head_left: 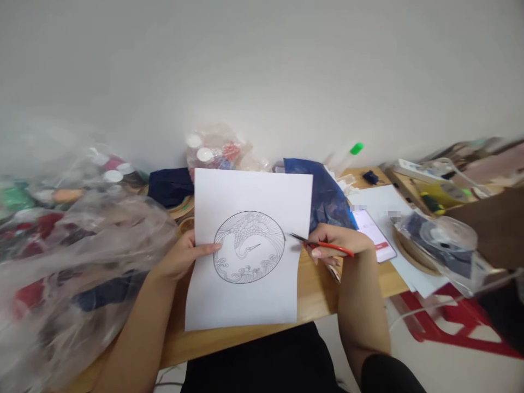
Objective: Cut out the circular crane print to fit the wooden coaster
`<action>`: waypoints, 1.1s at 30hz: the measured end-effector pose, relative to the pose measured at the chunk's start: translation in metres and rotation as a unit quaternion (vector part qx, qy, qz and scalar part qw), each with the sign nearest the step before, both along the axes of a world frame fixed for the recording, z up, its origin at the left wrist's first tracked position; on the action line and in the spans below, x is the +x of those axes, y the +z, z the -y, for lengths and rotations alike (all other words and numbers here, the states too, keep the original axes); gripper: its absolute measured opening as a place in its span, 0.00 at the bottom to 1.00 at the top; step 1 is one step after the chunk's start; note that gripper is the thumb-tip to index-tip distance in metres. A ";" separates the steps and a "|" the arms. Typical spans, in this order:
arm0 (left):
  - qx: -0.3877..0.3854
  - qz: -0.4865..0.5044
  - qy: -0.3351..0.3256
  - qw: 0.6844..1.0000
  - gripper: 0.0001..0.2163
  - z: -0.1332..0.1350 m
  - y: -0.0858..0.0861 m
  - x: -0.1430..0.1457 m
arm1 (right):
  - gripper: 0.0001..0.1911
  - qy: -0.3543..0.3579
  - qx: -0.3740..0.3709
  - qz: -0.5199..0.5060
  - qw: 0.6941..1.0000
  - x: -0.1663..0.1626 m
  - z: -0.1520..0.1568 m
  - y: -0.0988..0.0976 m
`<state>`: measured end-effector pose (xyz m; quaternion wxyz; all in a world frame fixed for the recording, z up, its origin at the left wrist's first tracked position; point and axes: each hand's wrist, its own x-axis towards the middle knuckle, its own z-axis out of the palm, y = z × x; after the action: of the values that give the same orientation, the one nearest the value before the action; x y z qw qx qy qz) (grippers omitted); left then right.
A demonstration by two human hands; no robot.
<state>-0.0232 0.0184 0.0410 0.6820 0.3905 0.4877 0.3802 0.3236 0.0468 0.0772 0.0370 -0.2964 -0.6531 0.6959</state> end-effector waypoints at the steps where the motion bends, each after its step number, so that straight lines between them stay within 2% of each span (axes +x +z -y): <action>1: -0.002 -0.005 0.004 1.000 0.14 -0.001 0.000 0.000 | 0.21 -0.003 0.019 -0.030 0.999 0.004 0.002 0.000; 2: -0.003 -0.009 0.007 1.000 0.15 -0.001 0.000 -0.001 | 0.21 -0.024 0.048 -0.064 0.996 0.006 0.005 0.001; 4: -0.013 -0.010 0.006 1.000 0.16 -0.002 0.000 0.000 | 0.22 -0.145 0.124 -0.120 0.974 0.006 0.012 0.001; 5: -0.017 -0.010 0.006 1.000 0.15 -0.003 0.001 0.001 | 0.22 -0.238 0.161 -0.135 0.948 0.003 0.015 0.000; 7: -0.019 -0.009 0.005 1.000 0.15 -0.003 0.002 0.004 | 0.19 -0.415 0.209 -0.129 0.876 -0.005 0.021 -0.001; 9: -0.013 -0.005 -0.001 1.000 0.14 -0.002 0.003 0.006 | 0.16 -0.505 0.217 -0.104 0.829 -0.015 0.024 -0.001; 16: -0.003 -0.002 0.000 1.000 0.14 -0.001 0.005 0.008 | 0.16 -0.549 0.166 -0.087 0.814 -0.042 0.032 0.001; 24: 0.019 -0.039 0.049 0.998 0.17 -0.003 -0.001 0.009 | 0.13 -0.547 0.188 -0.084 0.811 -0.052 0.020 -0.006; 25: 0.032 -0.045 0.054 0.997 0.17 -0.003 -0.001 0.010 | 0.14 -0.559 0.190 -0.083 0.803 -0.053 0.019 -0.004; 28: 0.063 -0.056 0.073 0.994 0.19 -0.003 0.000 0.012 | 0.14 -0.624 0.226 -0.087 0.743 -0.057 0.022 0.006; 29: 0.065 -0.061 0.080 0.993 0.19 -0.003 0.001 0.012 | 0.14 -0.633 0.239 -0.089 0.731 -0.058 0.024 0.011; 30: 0.063 -0.066 0.087 0.992 0.19 -0.002 0.001 0.012 | 0.15 -0.623 0.245 -0.089 0.738 -0.058 0.027 0.016; 31: 0.060 -0.069 0.092 0.992 0.19 -0.002 0.001 0.012 | 0.17 -0.592 0.244 -0.081 0.764 -0.058 0.029 0.021; 33: 0.052 -0.072 0.099 0.991 0.18 -0.002 0.000 0.012 | 0.20 -0.466 0.228 -0.035 0.854 -0.058 0.030 0.029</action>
<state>-0.0116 0.0208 0.0409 0.5824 0.4018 0.5515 0.4418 0.2659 0.0169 0.1064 0.4467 -0.5246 -0.5769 0.4386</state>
